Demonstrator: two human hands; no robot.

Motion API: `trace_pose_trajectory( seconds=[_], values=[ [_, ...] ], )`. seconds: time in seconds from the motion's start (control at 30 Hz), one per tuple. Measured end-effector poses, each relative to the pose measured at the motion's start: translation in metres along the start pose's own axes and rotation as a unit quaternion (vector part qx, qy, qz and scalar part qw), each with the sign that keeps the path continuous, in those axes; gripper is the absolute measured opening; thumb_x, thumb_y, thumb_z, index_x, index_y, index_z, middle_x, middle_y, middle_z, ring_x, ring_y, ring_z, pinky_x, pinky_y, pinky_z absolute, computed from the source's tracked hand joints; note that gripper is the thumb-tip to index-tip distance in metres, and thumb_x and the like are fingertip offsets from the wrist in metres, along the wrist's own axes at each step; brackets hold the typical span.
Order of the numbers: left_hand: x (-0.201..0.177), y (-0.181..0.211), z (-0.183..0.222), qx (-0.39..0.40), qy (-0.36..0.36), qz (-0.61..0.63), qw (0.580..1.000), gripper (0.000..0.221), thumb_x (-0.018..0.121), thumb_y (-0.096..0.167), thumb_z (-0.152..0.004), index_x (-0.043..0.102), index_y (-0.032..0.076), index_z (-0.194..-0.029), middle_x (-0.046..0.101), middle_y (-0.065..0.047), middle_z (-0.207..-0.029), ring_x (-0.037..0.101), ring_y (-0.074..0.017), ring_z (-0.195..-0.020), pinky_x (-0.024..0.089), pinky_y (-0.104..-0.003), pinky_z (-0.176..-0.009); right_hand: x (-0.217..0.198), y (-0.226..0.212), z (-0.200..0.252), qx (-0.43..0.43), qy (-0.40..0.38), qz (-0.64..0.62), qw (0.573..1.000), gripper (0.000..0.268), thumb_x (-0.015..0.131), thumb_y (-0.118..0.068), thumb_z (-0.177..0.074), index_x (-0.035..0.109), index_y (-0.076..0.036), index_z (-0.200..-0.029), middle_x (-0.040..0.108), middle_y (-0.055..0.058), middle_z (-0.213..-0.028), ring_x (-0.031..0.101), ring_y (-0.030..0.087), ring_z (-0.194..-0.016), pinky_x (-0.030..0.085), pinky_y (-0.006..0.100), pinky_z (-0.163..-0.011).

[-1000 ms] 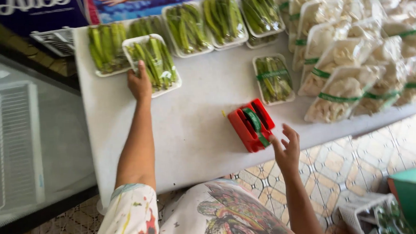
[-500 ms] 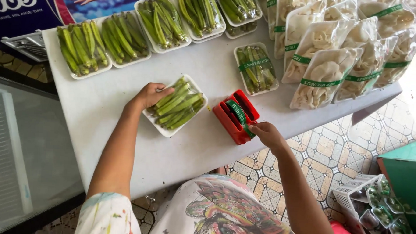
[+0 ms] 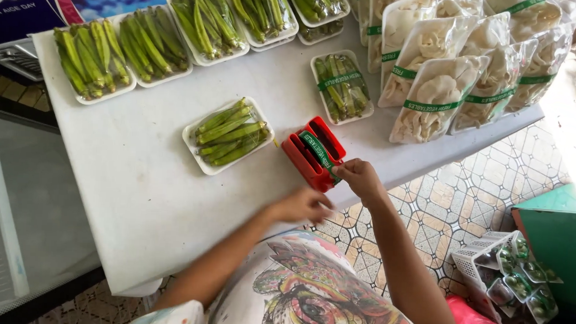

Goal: A person is manually securing plastic-wrapped vegetable trays by wrapping green tape around them using a red tape dispenser.

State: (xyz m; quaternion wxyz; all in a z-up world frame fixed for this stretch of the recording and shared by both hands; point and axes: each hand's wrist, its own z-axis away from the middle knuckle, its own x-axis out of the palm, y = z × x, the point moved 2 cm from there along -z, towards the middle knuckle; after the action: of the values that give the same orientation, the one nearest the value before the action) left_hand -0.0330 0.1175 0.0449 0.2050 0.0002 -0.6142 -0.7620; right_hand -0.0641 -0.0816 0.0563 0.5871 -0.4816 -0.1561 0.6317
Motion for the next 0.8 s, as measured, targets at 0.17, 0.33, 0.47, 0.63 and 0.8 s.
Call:
trace_pose_trajectory(
  seconds=[0.17,0.33,0.47,0.63,0.8],
  values=[
    [0.048,-0.029,-0.056,0.001,0.102,-0.113,0.988,0.029,0.056,0.025,-0.102,0.060,0.008,-0.125,0.070,-0.018,-0.114,0.072,-0.0335,-0.102,0.057,-0.047,-0.095,-0.015,-0.001,0.018,-0.054,0.010,0.045,0.997,0.020,0.078,-0.025,-0.091,0.080,-0.005,-0.093,0.063,0.013,-0.097,0.060,0.028,-0.095,0.049,0.044,-0.084],
    [0.053,-0.082,-0.076,-0.025,0.214,-0.046,0.975,0.032,0.053,0.023,-0.104,0.066,0.010,-0.131,0.074,-0.011,-0.118,0.071,-0.0248,-0.111,0.054,-0.038,-0.099,-0.049,0.008,0.077,-0.019,-0.008,0.048,0.999,0.021,0.070,-0.017,-0.096,0.078,0.002,-0.091,0.064,0.019,-0.100,0.060,0.034,-0.102,0.047,0.047,-0.093],
    [0.065,-0.048,-0.069,0.027,0.201,0.191,0.960,0.065,0.037,0.018,-0.092,0.047,0.020,-0.156,0.056,-0.002,-0.150,0.051,-0.0177,-0.134,0.038,-0.032,-0.100,-0.079,0.047,0.120,0.021,0.000,0.016,1.000,0.023,0.074,-0.019,-0.093,0.078,0.003,-0.085,0.066,0.019,-0.096,0.063,0.037,-0.103,0.045,0.053,-0.096],
    [0.076,-0.032,-0.070,0.021,0.202,0.345,0.916,0.065,0.031,0.037,-0.098,0.039,0.025,-0.161,0.047,0.006,-0.160,0.043,-0.0098,-0.139,0.026,-0.029,-0.101,-0.102,0.124,0.149,0.052,-0.007,-0.030,0.998,0.028,0.077,-0.021,-0.091,0.076,0.006,-0.084,0.065,0.021,-0.095,0.060,0.038,-0.105,0.042,0.057,-0.098],
    [0.081,-0.025,-0.071,0.033,0.272,0.344,0.898,0.057,0.044,0.050,-0.106,0.051,0.018,-0.153,0.060,-0.005,-0.149,0.052,-0.0162,-0.137,0.027,-0.035,-0.105,-0.104,0.145,0.162,0.068,-0.020,-0.072,0.995,0.027,0.080,-0.021,-0.089,0.076,0.004,-0.079,0.062,0.016,-0.090,0.058,0.031,-0.096,0.043,0.048,-0.088]
  ],
)
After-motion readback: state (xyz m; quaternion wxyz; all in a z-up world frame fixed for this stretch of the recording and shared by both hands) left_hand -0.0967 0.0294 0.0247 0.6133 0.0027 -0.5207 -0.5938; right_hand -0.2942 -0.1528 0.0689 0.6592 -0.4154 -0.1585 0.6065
